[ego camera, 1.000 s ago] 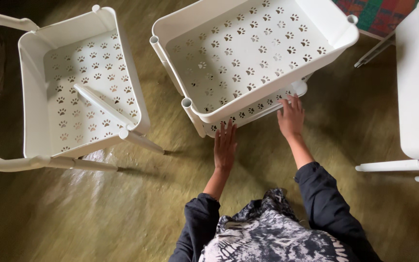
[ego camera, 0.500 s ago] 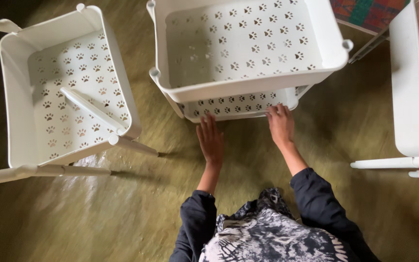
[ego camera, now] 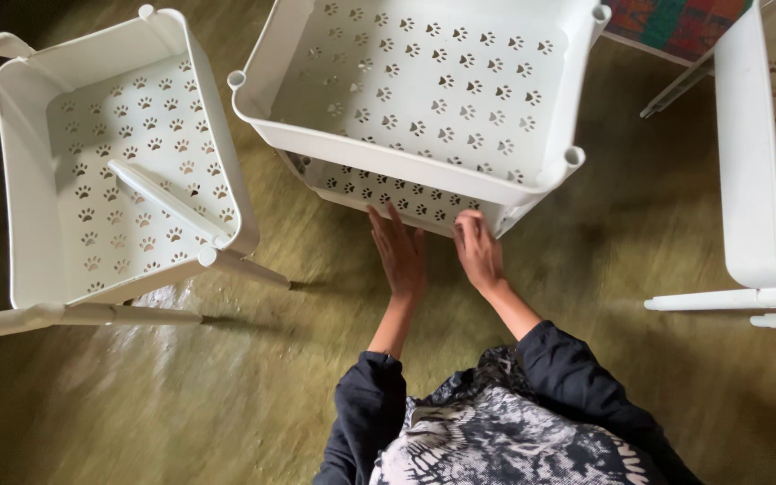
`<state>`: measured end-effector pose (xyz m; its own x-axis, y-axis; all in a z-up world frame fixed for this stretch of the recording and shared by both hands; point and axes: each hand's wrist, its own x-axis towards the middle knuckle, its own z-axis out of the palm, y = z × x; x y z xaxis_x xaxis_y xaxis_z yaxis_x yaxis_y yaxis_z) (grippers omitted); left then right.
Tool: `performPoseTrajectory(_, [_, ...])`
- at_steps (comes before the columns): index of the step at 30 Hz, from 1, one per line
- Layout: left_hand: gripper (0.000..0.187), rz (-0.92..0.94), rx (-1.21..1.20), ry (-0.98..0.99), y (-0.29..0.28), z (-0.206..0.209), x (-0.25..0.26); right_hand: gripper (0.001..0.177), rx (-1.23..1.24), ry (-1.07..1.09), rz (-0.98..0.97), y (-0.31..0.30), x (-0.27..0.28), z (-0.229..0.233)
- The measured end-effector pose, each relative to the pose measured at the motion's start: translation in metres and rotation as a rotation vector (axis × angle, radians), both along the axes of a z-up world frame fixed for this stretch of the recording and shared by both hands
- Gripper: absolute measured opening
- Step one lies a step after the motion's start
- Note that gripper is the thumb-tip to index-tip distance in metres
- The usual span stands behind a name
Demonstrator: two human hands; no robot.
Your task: The person disassembles a white plastic three-tier storage rack. They remove the top basket, then detach the vertical support poles from the remaining baskets, placing the components on the floor.
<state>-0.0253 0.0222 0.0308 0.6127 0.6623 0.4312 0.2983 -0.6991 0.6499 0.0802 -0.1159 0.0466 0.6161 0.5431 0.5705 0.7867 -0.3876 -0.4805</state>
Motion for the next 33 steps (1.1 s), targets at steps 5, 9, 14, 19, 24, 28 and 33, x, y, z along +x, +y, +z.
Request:
performPoseTrajectory(5, [0.080, -0.233, 0.150, -0.007, -0.016, -0.013, 0.015, 0.026, 0.150, -0.220, -0.091, -0.036, 0.008, -0.022])
performPoseTrajectory(9, [0.078, -0.267, 0.076, 0.046, -0.054, -0.012, 0.027, 0.035, 0.258, 0.046, -0.350, -0.060, 0.017, -0.026])
performPoseTrajectory(14, [0.112, -0.029, -0.370, -0.121, -0.082, -0.017, 0.046, 0.062, 0.430, 0.347, -0.109, -0.059, 0.054, -0.013])
performPoseTrajectory(19, [0.117, -0.107, -0.593, 0.039, -0.077, -0.063, 0.066, 0.032, 0.411, 0.761, -0.096, -0.057, 0.077, -0.031])
performPoseTrajectory(24, [0.131, -0.136, -0.615, -0.047, -0.070, -0.091, 0.075, 0.028, 0.342, 0.668, -0.035, -0.063, 0.079, -0.023])
performPoseTrajectory(28, [0.132, -0.167, -0.634, -0.104, -0.055, -0.098, 0.080, 0.030, 0.233, 0.666, -0.040, -0.066, 0.071, -0.001])
performPoseTrajectory(33, [0.128, -0.304, -0.805, -0.187, -0.022, -0.102, 0.078, 0.025, 0.198, 0.655, 0.015, -0.065, 0.058, 0.016])
